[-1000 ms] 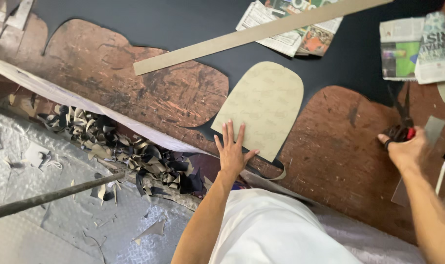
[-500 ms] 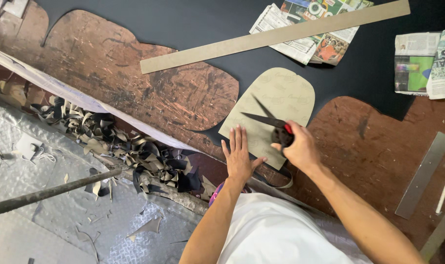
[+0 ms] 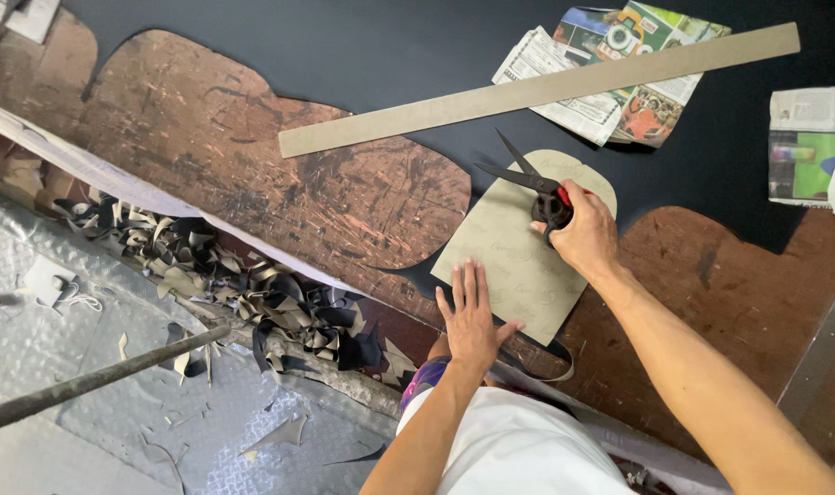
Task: The person uses shears to cut around a newspaper pattern on dark fabric, marks a section with white chalk, and cuts different pieces of fabric on a wooden workbench.
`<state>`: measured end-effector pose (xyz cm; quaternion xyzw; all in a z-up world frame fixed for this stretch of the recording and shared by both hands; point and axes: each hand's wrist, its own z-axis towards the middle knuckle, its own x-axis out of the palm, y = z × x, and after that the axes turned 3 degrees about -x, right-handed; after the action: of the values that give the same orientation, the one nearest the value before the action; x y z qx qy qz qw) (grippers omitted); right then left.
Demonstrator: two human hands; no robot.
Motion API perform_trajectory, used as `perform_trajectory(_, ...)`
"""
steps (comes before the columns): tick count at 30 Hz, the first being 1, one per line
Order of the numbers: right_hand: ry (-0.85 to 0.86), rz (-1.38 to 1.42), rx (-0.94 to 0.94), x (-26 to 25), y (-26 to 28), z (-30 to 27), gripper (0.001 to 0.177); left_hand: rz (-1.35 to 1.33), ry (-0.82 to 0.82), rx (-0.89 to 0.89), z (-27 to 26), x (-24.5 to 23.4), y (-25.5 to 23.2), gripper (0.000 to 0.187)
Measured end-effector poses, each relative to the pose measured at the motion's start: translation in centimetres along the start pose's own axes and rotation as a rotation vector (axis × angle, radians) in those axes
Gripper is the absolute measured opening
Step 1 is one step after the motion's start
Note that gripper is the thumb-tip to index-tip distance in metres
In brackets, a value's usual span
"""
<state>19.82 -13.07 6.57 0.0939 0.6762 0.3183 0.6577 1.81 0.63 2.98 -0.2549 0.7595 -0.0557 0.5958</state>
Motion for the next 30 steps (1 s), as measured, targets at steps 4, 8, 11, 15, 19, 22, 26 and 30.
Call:
perform_trajectory(4, -0.079, -0.064, -0.076, -0.1, 1.2, -1.2, 0.076, -0.008, -0.040, 0.022, 0.1, 0.1, 0.2, 0.130)
perform_trajectory(8, -0.066, 0.008, -0.054, 1.1, 3.9, -5.5, 0.073, -0.033, -0.045, 0.025, -0.2, 0.4, 0.6, 0.129)
perform_trajectory(11, -0.023, 0.104, -0.096, 2.2, 4.8, -6.8, 0.080, -0.051, -0.068, 0.048, 0.1, 0.7, 0.7, 0.128)
perform_trajectory(15, -0.075, 0.099, -0.044, 1.2, 4.4, -8.3, 0.073, -0.072, -0.118, 0.078, -0.2, 1.0, 1.0, 0.125)
perform_trajectory(19, -0.124, 0.265, 0.249, -3.0, 1.2, -11.9, 0.065, -0.089, -0.097, 0.088, -0.7, 1.0, 0.7, 0.124)
perform_trajectory(22, 0.013, 0.467, 0.347, -5.8, -2.1, -17.5, 0.038, -0.106, -0.171, 0.143, -0.3, 0.4, 0.2, 0.120)
perform_trajectory(26, 0.376, 0.845, 0.786, -4.9, -4.0, -27.5, 0.029, -0.034, -0.126, 0.439, -0.5, -0.3, -1.5, 0.084)
perform_trajectory(30, 0.567, 0.975, 1.016, -1.5, -2.2, -35.4, 0.041, -0.005, 0.080, 0.772, 2.2, -0.4, -2.4, 0.039)
